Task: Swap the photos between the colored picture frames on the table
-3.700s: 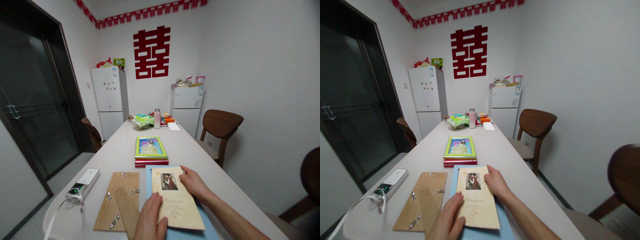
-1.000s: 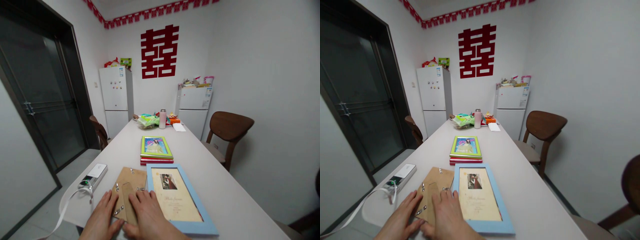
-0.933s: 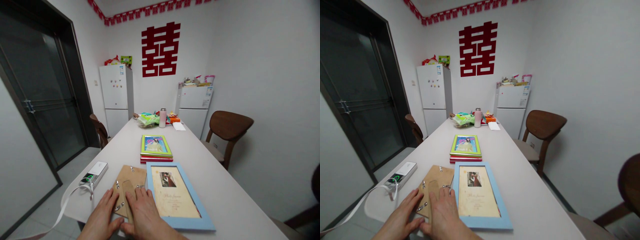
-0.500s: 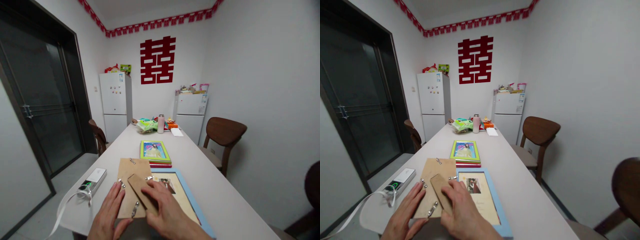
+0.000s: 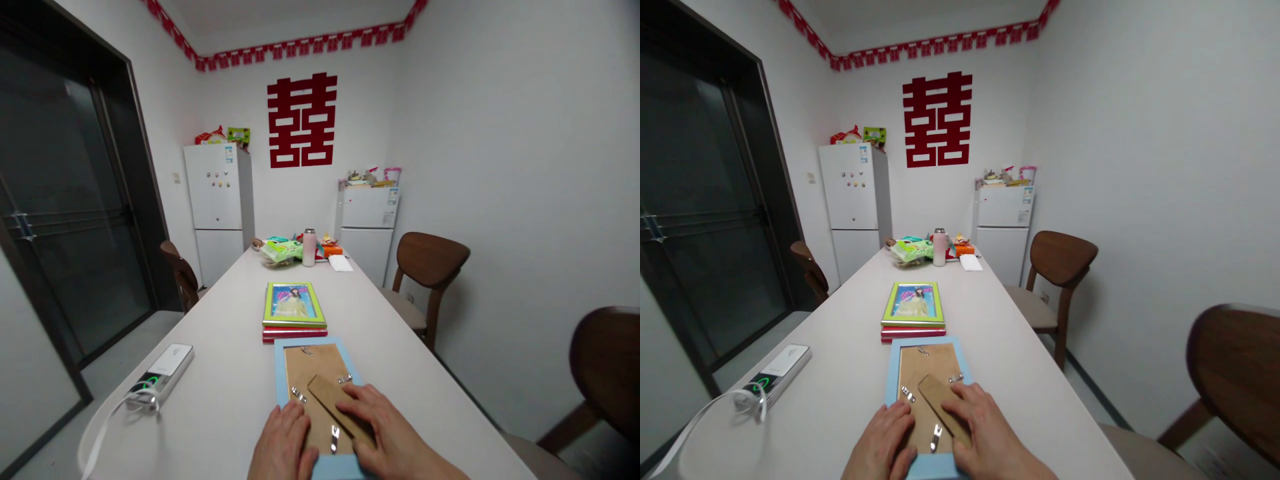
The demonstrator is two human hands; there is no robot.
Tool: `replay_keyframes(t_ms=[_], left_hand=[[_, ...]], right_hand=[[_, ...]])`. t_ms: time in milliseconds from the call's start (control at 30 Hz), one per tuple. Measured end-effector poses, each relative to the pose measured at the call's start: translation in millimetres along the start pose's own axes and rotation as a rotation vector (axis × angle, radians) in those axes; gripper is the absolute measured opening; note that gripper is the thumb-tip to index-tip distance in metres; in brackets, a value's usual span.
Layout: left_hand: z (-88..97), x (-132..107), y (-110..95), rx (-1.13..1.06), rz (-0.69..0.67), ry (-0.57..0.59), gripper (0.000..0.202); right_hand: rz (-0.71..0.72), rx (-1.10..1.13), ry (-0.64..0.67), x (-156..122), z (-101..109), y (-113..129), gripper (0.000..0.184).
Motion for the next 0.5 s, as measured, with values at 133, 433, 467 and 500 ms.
replay_keyframes(t_ms=[133, 433, 467, 500], left_hand=[[4.6, 4.8, -0.8, 0.046, -0.025, 0.008, 0.025], [6.2, 6.7, 1.0, 0.058, -0.029, 0.012, 0.024], [6.2, 6.1, 1.8, 0.051, -0.036, 0.011, 0.028], [6.0, 5.3, 2.7, 0.04, -0.044, 0.011, 0.034]], right_hand=[[0.023, -0.031, 0.004, -1.2, -6.9, -2.1, 0.05], [0.016, -0.035, -0.031, -2.5, -8.6, -1.2, 0.045], [0.013, -0.033, -0.041, -0.9, -8.4, -2.4, 0.043], [0.007, -0.031, -0.059, 1.2, -8.0, -4.3, 0.04]])
Point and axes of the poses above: each hand's wrist, its own x-axis towards the middle knuckle, its own z-axis out of the back of the hand, y = z × x, the point moved 2 cm from there along x, towards the middle knuckle, and after that the axes turned 13 degrees about -y, right-handed, at the moved point
